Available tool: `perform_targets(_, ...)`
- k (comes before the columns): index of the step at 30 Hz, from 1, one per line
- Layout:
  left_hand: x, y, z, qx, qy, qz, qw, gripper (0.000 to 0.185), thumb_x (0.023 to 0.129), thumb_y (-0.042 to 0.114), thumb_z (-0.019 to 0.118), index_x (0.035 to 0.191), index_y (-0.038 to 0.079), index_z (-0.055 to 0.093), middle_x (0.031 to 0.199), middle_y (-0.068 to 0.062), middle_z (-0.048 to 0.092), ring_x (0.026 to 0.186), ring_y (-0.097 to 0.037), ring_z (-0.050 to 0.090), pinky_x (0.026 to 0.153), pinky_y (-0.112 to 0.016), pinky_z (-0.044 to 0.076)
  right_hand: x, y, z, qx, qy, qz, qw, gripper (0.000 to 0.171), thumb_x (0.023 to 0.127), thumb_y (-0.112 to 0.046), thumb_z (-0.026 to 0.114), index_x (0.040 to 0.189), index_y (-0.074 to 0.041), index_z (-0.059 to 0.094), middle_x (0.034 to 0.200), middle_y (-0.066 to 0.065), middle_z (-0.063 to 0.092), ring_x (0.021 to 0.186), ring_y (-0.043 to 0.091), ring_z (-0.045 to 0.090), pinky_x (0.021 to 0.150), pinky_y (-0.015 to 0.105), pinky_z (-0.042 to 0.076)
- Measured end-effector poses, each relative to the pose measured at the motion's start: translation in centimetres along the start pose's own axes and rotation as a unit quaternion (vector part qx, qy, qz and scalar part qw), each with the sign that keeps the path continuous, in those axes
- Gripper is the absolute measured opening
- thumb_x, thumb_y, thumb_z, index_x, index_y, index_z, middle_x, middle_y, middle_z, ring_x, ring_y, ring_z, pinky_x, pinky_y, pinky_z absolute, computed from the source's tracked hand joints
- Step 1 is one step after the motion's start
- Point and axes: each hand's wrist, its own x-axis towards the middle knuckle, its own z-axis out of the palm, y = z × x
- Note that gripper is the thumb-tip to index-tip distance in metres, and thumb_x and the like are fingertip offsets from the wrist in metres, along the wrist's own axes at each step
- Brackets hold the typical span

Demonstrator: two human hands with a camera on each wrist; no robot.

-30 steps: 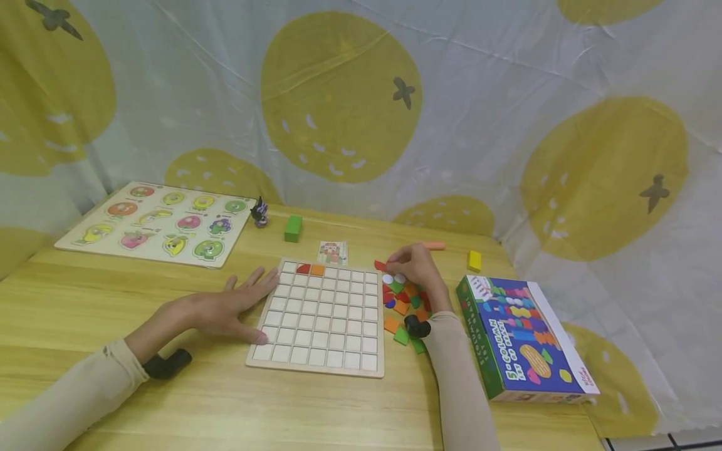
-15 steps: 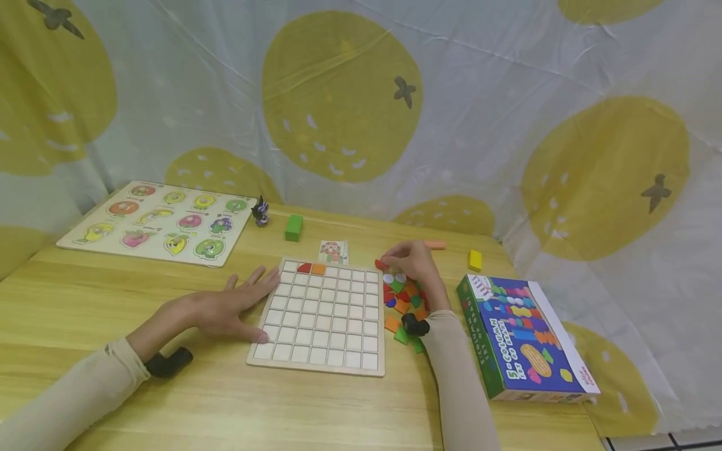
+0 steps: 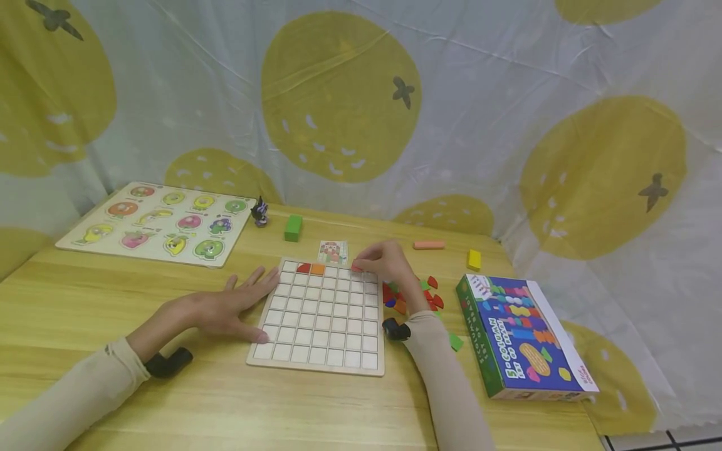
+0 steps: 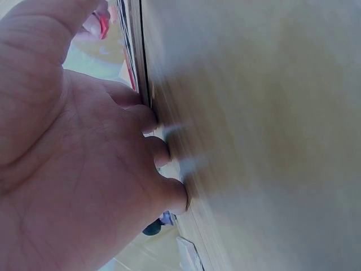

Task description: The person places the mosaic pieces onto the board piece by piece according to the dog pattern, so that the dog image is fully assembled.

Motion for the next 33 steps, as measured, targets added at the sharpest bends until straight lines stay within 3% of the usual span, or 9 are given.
perform_targets(14, -0.1, -0.1, -0.2, 0.010, 0.002, 0.013, 0.9999, 0.121, 0.096, 0.052, 0.080, 0.171, -0.002, 0.003, 0.179, -0.021, -0.012, 0.164, -0.046, -0.017, 0.124, -0.075, -0.014, 1.7, -2.7, 3.5, -0.016, -0.030, -0.031, 0.999, 0.007, 0.098, -0.010, 0.081, 0.100, -0.006, 0.086, 0.087, 0.005, 0.079, 0.073, 0.017, 0.064, 0.063, 0.026, 0.050)
perform_targets(22, -0.1, -0.2, 0.0, 0.011, 0.003, 0.012, 0.9999, 0.121, 0.095, 0.052, 0.080, 0.171, -0.002, 0.003, 0.180, -0.022, -0.011, 0.164, -0.046, -0.016, 0.124, -0.075, -0.014, 2.0, -3.0, 4.0, -0.038, -0.034, -0.024, 0.998, 0.005, 0.095, -0.010, 0.084, 0.097, -0.006, 0.087, 0.088, 0.005, 0.080, 0.075, 0.014, 0.062, 0.066, 0.025, 0.050)
perform_targets(33, -0.1, -0.3, 0.0, 0.009, 0.003, 0.013, 0.9999, 0.121, 0.095, 0.052, 0.080, 0.171, -0.002, 0.003, 0.180, -0.021, -0.011, 0.164, -0.046, -0.017, 0.124, -0.074, -0.014, 1.8, -2.8, 4.1, -0.052, -0.040, -0.038, 0.997, 0.005, 0.094, -0.008, 0.084, 0.098, -0.005, 0.087, 0.094, 0.007, 0.082, 0.084, 0.018, 0.073, 0.073, 0.029, 0.059)
